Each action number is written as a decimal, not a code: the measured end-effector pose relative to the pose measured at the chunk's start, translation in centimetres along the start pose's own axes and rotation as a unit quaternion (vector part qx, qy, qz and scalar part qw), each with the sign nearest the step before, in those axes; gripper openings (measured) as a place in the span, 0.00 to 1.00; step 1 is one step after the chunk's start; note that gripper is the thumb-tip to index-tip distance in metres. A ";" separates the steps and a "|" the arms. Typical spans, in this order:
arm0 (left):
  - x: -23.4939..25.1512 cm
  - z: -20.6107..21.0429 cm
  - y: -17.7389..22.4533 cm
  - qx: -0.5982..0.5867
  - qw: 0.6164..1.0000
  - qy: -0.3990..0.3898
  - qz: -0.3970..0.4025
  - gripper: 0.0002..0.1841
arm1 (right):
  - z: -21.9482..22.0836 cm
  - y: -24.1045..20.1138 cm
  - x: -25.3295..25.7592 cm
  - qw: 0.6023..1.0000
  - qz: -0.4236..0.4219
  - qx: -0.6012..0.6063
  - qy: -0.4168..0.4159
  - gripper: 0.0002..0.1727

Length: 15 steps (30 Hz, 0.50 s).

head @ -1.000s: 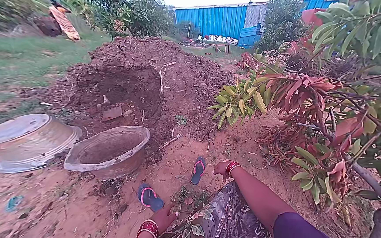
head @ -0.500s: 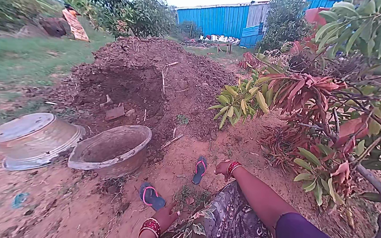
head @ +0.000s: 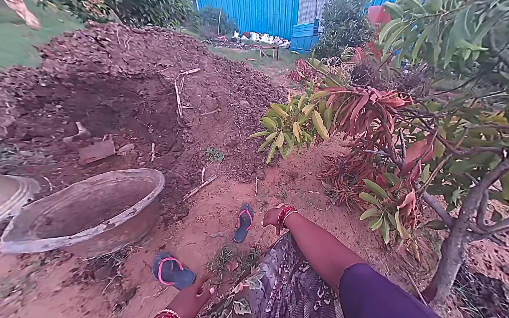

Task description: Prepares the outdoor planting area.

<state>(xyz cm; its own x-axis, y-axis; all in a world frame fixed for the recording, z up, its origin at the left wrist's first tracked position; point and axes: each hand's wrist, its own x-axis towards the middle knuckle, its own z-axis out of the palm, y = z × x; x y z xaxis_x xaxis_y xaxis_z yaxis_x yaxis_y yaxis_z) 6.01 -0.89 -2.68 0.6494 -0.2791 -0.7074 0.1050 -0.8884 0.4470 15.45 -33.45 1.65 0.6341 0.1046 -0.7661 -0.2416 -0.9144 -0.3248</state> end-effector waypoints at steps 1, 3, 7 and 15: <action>0.0 0.0 -0.1 -0.002 1.000 0.005 0.001 0.33 | -0.2 -0.1 0.1 1.000 0.000 0.000 0.000 0.27; 0.0 0.0 -0.1 -0.005 1.000 0.007 0.003 0.33 | -0.2 0.0 0.3 1.000 -0.002 -0.002 -0.002 0.27; 0.3 0.0 -0.2 -0.003 1.000 0.004 0.001 0.33 | -0.3 0.2 0.4 1.000 -0.005 -0.001 -0.003 0.27; 0.3 -0.1 0.2 0.005 1.000 0.000 -0.011 0.33 | -0.4 0.5 0.7 1.000 -0.015 0.011 -0.002 0.27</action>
<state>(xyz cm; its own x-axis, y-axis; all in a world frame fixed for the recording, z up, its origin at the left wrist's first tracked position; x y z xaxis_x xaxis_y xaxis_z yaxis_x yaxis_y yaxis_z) 6.34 -1.12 -2.74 0.6476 -0.2598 -0.7163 0.1115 -0.8977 0.4264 16.09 -33.96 1.17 0.6376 0.1331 -0.7588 -0.2396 -0.9019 -0.3595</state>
